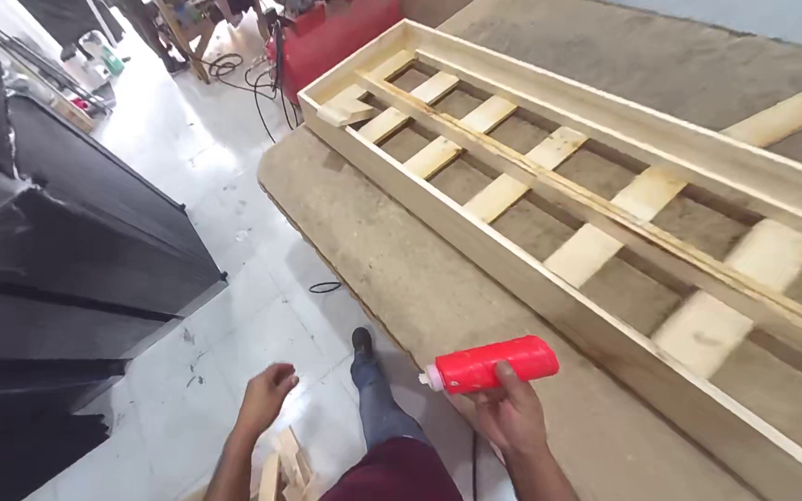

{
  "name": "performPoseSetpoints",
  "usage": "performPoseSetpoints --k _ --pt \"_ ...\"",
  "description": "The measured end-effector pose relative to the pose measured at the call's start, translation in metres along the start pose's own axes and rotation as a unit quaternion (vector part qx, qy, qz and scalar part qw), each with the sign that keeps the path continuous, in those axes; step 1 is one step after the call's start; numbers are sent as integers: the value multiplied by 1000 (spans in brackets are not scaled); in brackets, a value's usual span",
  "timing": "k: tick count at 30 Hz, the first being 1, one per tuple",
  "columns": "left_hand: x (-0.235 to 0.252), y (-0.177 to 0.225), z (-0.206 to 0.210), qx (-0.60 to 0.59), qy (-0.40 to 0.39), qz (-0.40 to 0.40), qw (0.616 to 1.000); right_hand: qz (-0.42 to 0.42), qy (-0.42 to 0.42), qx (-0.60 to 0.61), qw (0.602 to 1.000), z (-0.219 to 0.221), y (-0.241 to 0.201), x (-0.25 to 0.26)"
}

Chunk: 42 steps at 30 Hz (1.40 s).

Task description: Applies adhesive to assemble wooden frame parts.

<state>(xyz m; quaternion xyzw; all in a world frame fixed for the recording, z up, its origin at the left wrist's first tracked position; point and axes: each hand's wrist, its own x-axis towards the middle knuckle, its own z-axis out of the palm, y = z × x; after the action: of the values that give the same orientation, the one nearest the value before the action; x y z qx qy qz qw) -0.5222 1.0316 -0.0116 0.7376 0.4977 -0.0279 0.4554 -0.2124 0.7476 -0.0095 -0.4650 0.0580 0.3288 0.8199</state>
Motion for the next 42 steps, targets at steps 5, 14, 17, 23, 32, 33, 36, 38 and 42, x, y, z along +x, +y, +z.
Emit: performPoseSetpoints --k 5,14,17,23,32,33,36,38,42 --pt "187 171 -91 33 13 111 993 -16 33 -8 999 98 -10 128" --pt "484 421 -168 142 -5 241 960 -94 76 -2 993 216 -33 205" --pt "595 469 -165 288 -31 225 930 -133 138 -22 981 235 -17 210" --pt "701 501 -136 317 -259 80 909 -216 296 -23 930 290 46 208" --pt "739 538 -257 19 -429 308 849 -319 372 92 867 478 128 256" --pt "748 542 -276 -1 -409 389 826 -327 368 96 865 495 133 266" --pt "780 534 -308 -7 -354 535 767 -336 355 85 868 536 140 295" --pt "798 513 -312 41 -354 552 754 -345 351 72 868 556 144 310" --pt "823 469 -319 144 -375 529 747 -365 345 49 863 584 148 318"
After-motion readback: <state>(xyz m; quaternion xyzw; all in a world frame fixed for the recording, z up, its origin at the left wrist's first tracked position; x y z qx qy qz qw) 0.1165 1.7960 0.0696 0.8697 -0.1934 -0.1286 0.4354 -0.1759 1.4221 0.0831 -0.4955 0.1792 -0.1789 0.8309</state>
